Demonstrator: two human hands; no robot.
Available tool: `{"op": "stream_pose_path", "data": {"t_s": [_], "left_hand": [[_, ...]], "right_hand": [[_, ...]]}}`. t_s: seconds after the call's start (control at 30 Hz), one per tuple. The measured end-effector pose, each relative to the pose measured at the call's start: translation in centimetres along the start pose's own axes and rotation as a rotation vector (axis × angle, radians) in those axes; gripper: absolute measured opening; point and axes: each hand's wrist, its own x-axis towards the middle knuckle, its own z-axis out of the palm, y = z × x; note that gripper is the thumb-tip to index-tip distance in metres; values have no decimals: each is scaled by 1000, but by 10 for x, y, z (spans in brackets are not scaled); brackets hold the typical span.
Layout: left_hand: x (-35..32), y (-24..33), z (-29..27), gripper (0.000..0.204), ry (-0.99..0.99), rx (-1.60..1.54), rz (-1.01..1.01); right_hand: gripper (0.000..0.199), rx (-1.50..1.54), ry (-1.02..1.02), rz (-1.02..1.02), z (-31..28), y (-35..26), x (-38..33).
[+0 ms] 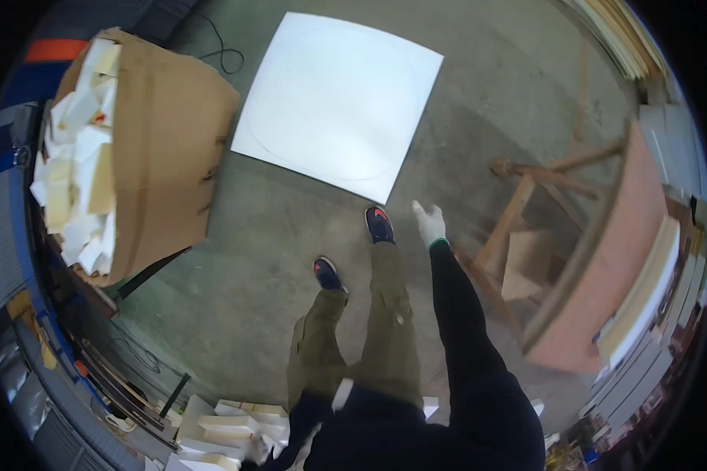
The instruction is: The person traces a circular outline on a rectangular foam sheet using a circular template and a pen, then moves the marked sheet to a blue cutting table and cuts along the traced line with a straight blade. The process is repeated for multiple sheets.
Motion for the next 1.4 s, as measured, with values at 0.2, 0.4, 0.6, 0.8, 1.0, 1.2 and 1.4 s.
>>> {"op": "stream_pose_path", "data": {"t_s": [0.2, 0.4, 0.6, 0.8, 1.0, 1.2, 1.4], "left_hand": [[-67, 129, 50, 31, -28, -279, -226], [-58, 207, 56, 31, -68, -330, -269], [-40, 188, 75, 30, -80, -446, -199], [-43, 78, 130, 30, -20, -697, -64], [-59, -57, 277, 30, 42, -1166, -61], [19, -111, 434, 30, -52, -1694, -139], [127, -218, 400, 24, 998, -927, 171]], "right_hand": [[119, -116, 77, 37, 115, 77, 210], [108, 411, -18, 340, 192, 83, 282], [75, 372, -397, 212, 172, 34, 231], [57, 588, -511, 60, 158, -43, 98], [42, 236, -655, -478, 127, -154, -144], [45, 44, -814, -909, 159, -211, -482], [51, -454, -997, -1576, 346, -111, -745]]}}
